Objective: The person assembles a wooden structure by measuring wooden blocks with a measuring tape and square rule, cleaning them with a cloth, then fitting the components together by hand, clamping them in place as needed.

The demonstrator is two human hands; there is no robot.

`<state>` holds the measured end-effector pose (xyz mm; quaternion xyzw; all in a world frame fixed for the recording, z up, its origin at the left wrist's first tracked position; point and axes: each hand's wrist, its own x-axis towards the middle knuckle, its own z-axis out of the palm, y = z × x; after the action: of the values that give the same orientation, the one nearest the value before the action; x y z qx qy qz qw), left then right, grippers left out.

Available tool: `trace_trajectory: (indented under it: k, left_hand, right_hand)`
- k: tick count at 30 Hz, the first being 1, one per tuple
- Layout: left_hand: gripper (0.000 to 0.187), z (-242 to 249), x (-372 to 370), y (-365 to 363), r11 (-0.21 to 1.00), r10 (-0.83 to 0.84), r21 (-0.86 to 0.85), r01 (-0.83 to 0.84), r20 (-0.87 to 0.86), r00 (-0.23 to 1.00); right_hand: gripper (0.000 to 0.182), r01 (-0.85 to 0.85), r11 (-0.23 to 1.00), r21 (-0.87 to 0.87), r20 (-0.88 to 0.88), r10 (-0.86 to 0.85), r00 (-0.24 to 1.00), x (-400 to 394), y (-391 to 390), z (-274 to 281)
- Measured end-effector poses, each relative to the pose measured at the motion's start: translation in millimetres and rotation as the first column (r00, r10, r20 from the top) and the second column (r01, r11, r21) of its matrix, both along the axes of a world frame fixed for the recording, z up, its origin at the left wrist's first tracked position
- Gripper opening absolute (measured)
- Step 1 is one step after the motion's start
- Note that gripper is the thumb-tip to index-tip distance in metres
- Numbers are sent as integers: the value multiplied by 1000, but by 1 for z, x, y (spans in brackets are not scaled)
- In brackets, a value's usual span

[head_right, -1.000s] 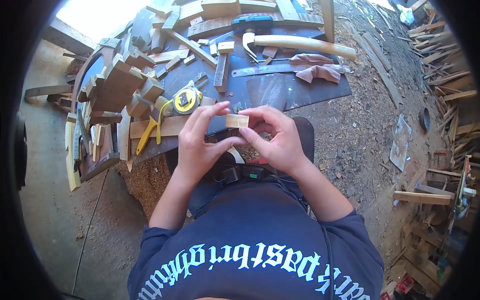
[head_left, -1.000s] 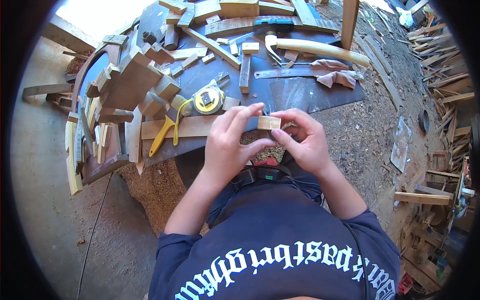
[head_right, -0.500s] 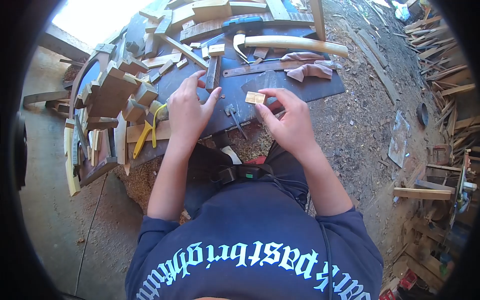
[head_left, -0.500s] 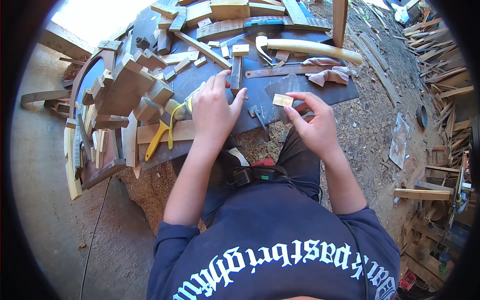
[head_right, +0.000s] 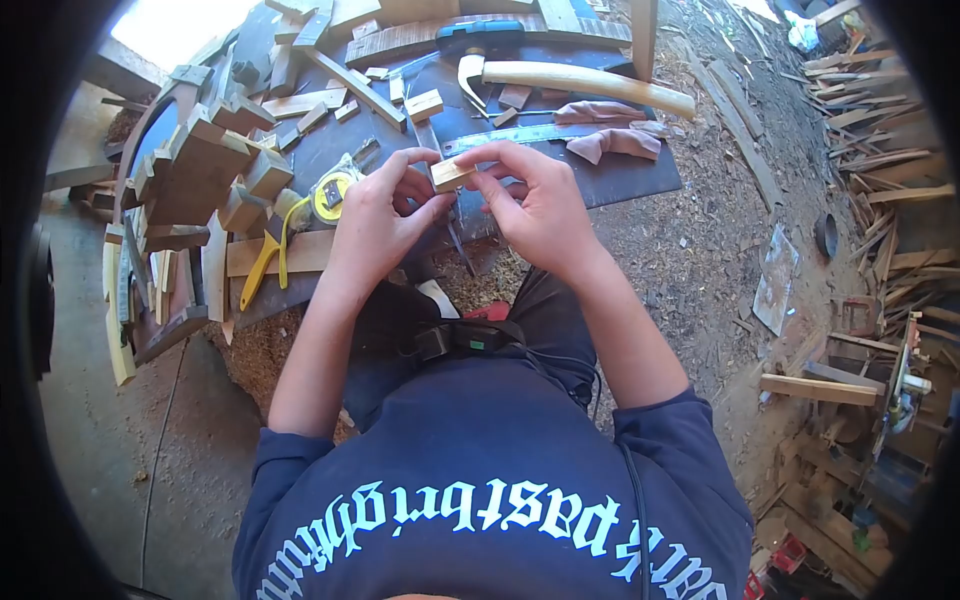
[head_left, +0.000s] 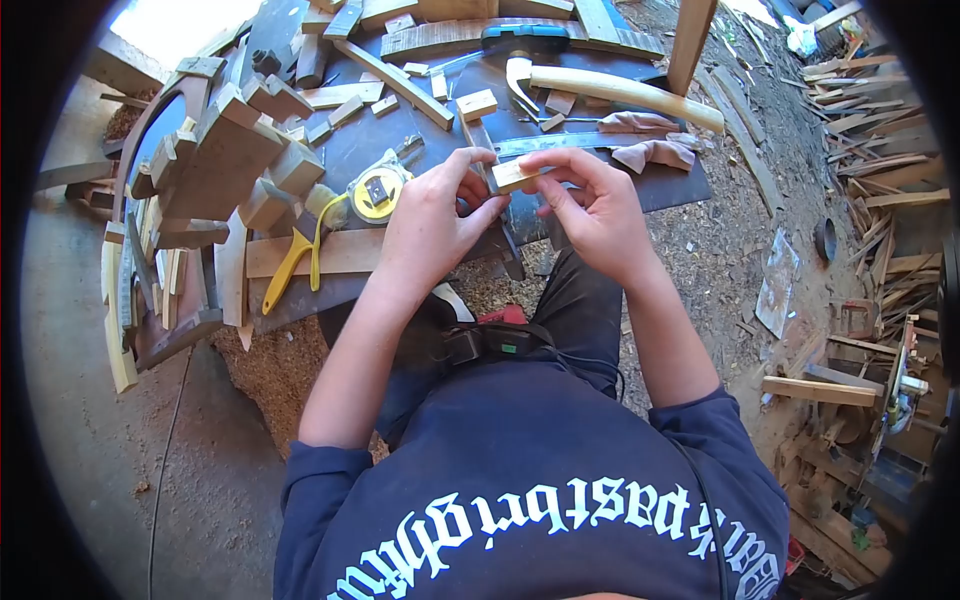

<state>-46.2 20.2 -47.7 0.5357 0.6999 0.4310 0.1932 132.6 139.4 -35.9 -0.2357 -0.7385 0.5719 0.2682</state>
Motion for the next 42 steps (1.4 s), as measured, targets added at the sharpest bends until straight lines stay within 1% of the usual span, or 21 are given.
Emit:
trace_trajectory:
  k: [3, 6, 9, 12, 15, 18, 21, 24, 27, 30, 32, 35, 36, 40, 42]
  left_hand:
    - [44, -4, -5, -3, 999, -35, 34, 33, 60, 998]
    - [45, -8, -8, -4, 997, -45, 68, 40, 74, 996]
    - [46, -16, -7, -5, 992, -24, 122, 18, 50, 998]
    - [45, -17, -7, -6, 991, -23, 132, 13, 73, 997]
    - [42, -20, -8, -6, 985, -34, 172, 24, 57, 998]
    - [39, -24, -8, -5, 981, -43, 191, 31, 56, 998]
    - [37, -23, -9, -7, 983, -49, 181, 42, 37, 998]
    - [36, -26, -8, -7, 978, -56, 203, 44, 54, 997]
    - [40, -27, -10, -8, 978, -46, 205, 47, -9, 999]
    - [47, -25, -9, -8, 980, -43, 196, 28, 73, 996]
    - [51, -27, -9, -9, 979, -47, 200, 37, 47, 998]
    - [56, -27, -10, -9, 977, -61, 206, 48, 55, 997]
    - [58, -27, -11, -9, 977, -66, 206, 51, 67, 996]
    - [66, -27, -11, -11, 978, -87, 195, 69, 85, 993]
    - [69, -26, -12, -12, 977, -105, 192, 91, 65, 992]
  right_hand:
    - [22, -11, 1000, 6, -13, 11, 1000, -6, 6, -8]
    - [22, 0, 1000, -7, 1, 0, 1000, -7, 5, -8]
    - [22, 17, 1000, 8, 28, -17, 999, -7, 2, -6]
    - [25, 5, 1000, 29, 52, -7, 999, -9, -3, -2]
    - [28, 11, 994, 108, 84, -21, 996, -13, -6, 1]
    - [29, 23, 992, 127, 41, -28, 999, -15, -4, -3]
    - [28, 22, 945, 327, 48, -39, 998, -21, -4, 2]
    - [29, -27, 881, 473, 92, -19, 996, -24, -4, 6]
    - [29, -34, 855, 518, 122, -34, 992, -24, -2, 0]
    - [28, -25, 835, 549, 154, -72, 985, -24, -5, 4]
    - [26, -18, 833, 553, 158, -84, 984, -25, -6, 5]
    - [26, -33, 749, 661, 157, -95, 983, -26, -7, 8]
    - [26, -13, 732, 681, 151, -123, 981, -27, -9, 8]
    - [26, -23, 631, 775, 199, -209, 957, -26, -13, 13]
    - [26, 2, 656, 755, 193, -225, 955, -25, -11, 11]
